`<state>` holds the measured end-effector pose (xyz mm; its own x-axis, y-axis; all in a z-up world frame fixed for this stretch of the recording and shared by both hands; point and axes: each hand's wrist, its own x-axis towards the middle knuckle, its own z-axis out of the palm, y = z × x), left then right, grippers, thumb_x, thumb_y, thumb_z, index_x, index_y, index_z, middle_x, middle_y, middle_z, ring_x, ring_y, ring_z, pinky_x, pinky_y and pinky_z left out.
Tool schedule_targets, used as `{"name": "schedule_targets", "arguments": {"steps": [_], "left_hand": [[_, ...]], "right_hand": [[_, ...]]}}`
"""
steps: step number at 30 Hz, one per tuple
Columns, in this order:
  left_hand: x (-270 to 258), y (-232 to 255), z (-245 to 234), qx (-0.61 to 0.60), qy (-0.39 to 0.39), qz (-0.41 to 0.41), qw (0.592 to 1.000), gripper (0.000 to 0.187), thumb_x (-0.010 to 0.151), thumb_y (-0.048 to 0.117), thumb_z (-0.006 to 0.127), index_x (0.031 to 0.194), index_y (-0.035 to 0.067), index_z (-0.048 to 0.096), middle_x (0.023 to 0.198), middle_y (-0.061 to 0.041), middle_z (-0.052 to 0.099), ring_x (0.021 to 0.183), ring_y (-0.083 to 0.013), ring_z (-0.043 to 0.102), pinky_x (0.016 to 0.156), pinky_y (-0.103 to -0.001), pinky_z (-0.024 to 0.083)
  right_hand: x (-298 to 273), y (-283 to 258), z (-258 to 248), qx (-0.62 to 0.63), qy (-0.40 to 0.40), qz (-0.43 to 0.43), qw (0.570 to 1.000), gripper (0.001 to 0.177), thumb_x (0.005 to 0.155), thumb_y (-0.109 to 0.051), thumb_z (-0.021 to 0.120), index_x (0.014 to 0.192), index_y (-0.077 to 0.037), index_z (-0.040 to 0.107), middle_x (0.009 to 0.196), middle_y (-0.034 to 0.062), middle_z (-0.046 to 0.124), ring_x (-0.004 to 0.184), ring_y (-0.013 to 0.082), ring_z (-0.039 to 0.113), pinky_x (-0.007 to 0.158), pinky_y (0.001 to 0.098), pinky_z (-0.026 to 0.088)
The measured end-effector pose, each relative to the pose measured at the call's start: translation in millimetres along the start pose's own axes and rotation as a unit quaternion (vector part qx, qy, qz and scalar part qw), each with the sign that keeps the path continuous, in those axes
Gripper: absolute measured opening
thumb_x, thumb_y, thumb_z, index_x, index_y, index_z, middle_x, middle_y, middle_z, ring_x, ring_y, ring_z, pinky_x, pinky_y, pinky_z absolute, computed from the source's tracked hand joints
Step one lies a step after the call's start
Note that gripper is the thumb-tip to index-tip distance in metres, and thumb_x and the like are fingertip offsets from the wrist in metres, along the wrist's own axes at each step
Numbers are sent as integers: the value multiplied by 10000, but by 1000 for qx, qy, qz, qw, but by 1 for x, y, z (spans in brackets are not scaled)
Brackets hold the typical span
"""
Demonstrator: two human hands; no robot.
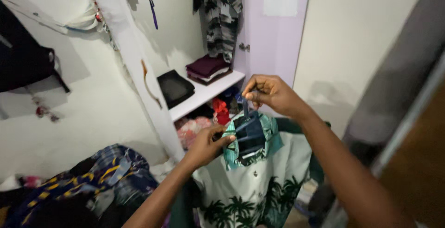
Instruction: The person buttons a white and green patterned shirt laid out on a yellow table. They then retrieve a hanger from a closet, place it inside the shirt, and hang the shirt in the closet.
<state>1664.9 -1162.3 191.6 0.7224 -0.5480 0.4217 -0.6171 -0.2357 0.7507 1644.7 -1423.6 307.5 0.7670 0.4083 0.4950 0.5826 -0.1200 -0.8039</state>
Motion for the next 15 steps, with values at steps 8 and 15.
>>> {"name": "schedule_targets", "arguments": {"steps": [8, 15], "left_hand": [[122, -40, -1, 19, 31, -49, 998, 375, 888, 377, 717, 1059, 45, 755, 856, -97, 744, 745, -171, 683, 682, -322, 528], [179, -95, -5, 51, 97, 48, 993, 486, 885, 380, 778, 1147, -11, 660, 996, -174, 713, 884, -313, 704, 747, -402, 525]], "right_hand": [[87, 83, -59, 38, 9, 12, 999, 157, 937, -134, 729, 988, 4, 675, 816, 26, 660, 701, 101, 639, 664, 283, 559], [155, 145, -90, 52, 57, 6, 997, 153, 945, -138, 732, 975, 2, 677, 804, 36, 672, 716, 105, 653, 685, 292, 576]]}}
